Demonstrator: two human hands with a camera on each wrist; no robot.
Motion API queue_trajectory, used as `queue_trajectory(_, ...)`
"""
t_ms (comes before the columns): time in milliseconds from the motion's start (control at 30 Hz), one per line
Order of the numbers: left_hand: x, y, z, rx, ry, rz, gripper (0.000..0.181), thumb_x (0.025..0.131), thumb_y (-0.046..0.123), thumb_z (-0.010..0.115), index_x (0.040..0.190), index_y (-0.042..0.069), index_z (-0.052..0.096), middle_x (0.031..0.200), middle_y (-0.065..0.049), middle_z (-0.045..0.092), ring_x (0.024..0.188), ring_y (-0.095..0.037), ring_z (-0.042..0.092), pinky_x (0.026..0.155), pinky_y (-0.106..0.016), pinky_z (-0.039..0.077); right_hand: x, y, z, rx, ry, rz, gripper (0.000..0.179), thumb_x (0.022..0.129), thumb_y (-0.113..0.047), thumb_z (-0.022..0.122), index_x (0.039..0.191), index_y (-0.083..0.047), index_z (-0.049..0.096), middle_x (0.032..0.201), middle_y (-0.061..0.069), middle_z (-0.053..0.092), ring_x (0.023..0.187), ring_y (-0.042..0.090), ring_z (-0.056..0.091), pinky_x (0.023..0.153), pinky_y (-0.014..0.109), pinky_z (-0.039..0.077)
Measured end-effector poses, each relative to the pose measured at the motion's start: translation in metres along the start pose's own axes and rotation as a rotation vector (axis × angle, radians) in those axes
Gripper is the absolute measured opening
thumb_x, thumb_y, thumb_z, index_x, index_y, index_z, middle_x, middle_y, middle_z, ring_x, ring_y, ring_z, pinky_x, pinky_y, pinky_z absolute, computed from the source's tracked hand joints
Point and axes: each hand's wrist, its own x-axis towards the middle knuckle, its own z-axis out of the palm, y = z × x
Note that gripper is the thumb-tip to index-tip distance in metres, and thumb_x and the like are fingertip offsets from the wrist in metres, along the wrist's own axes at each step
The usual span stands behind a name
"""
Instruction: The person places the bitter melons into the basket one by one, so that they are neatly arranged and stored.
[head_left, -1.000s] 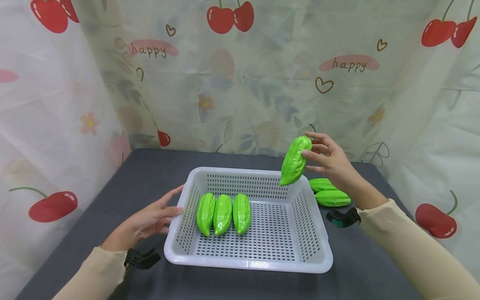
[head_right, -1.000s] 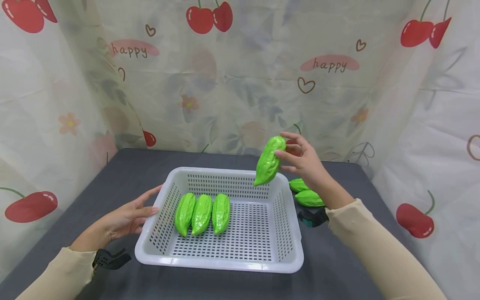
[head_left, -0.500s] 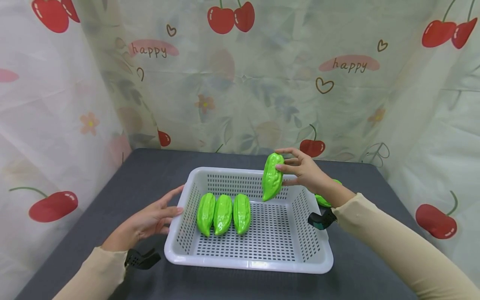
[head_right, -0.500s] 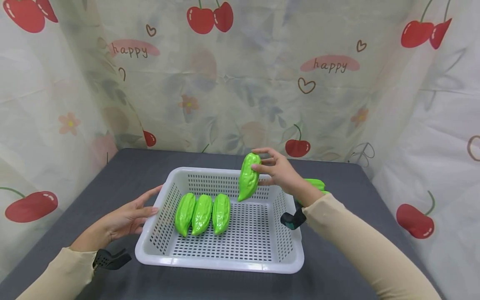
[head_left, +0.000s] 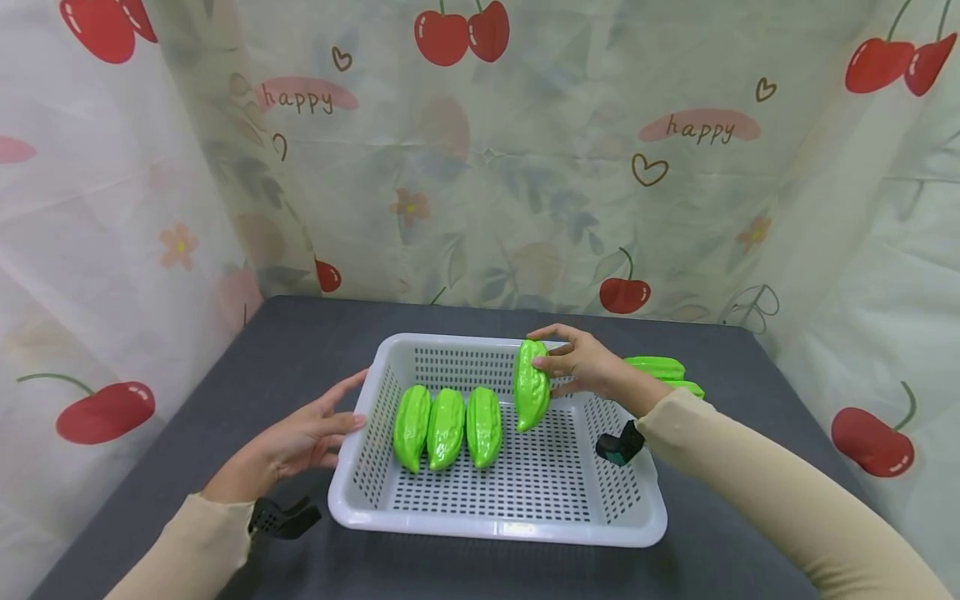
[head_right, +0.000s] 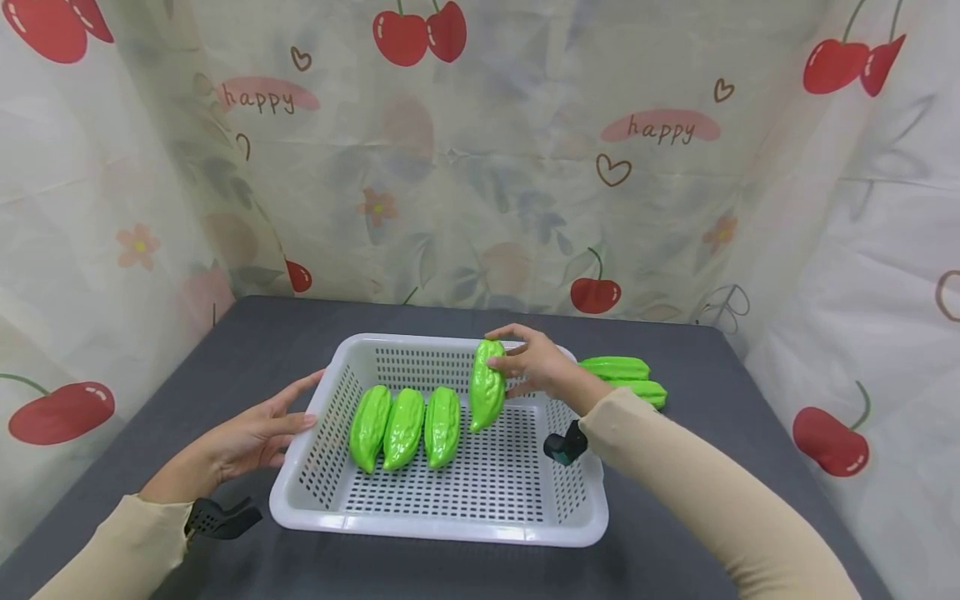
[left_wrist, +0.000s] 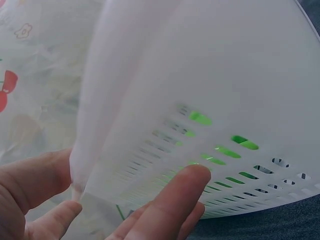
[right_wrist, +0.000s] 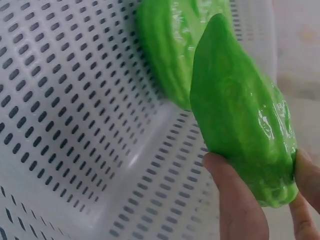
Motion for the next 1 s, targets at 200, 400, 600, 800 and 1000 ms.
queue_trajectory(200,-0.001,0.001,0.0,0.004,0.007,0.0,0.085,0.097,0.017,0.059,0.155,0.036,0.0,0.147,-0.028,0.037,0.113,-0.041,0.062,0.083,-0.061,0.052,0.01,0.012,0.013,-0.029,0.011,0.069,0.048,0.093,-0.006,0.062,0.138,-0.012,0.046,0.136,0.026,0.049,0.11,0.035,0.063,0.077,0.048,0.059)
queue_trajectory(400,0.0,0.001,0.0,0.0,-0.004,-0.002,0.085,0.097,0.016,0.058,0.155,0.036,0.0,0.145,-0.028,0.041,0.112,-0.041,0.063,0.083,-0.06,0.052,0.016,0.02,0.026,-0.085,0.028,0.128,0.046,0.093,-0.006,0.062,0.137,-0.011,0.048,0.134,0.026,0.05,0.114,0.04,0.061,0.074,0.049,0.059)
queue_trajectory(600,0.001,0.001,0.0,-0.007,-0.007,-0.004,0.085,0.097,0.016,0.058,0.155,0.036,0.0,0.144,-0.027,0.042,0.111,-0.041,0.063,0.083,-0.06,0.052,0.022,0.027,0.036,-0.115,0.048,0.175,0.044,0.092,-0.003,0.063,0.134,-0.011,0.052,0.136,0.023,0.049,0.119,0.045,0.056,0.069,0.048,0.06)
queue_trajectory(800,0.0,0.001,0.0,-0.008,-0.009,-0.002,0.085,0.097,0.016,0.059,0.155,0.036,0.0,0.145,-0.027,0.042,0.111,-0.04,0.063,0.083,-0.061,0.052,0.022,0.031,0.041,-0.146,0.045,0.204,0.043,0.093,-0.005,0.061,0.134,-0.011,0.051,0.137,0.024,0.048,0.114,0.043,0.06,0.067,0.045,0.06)
queue_trajectory(1000,0.0,0.001,0.0,-0.008,-0.007,-0.004,0.085,0.097,0.016,0.059,0.155,0.036,-0.001,0.145,-0.028,0.041,0.112,-0.041,0.063,0.083,-0.061,0.052,0.022,0.032,0.044,-0.163,0.041,0.206,0.041,0.095,-0.006,0.059,0.135,-0.011,0.051,0.139,0.023,0.047,0.115,0.042,0.059,0.066,0.043,0.06)
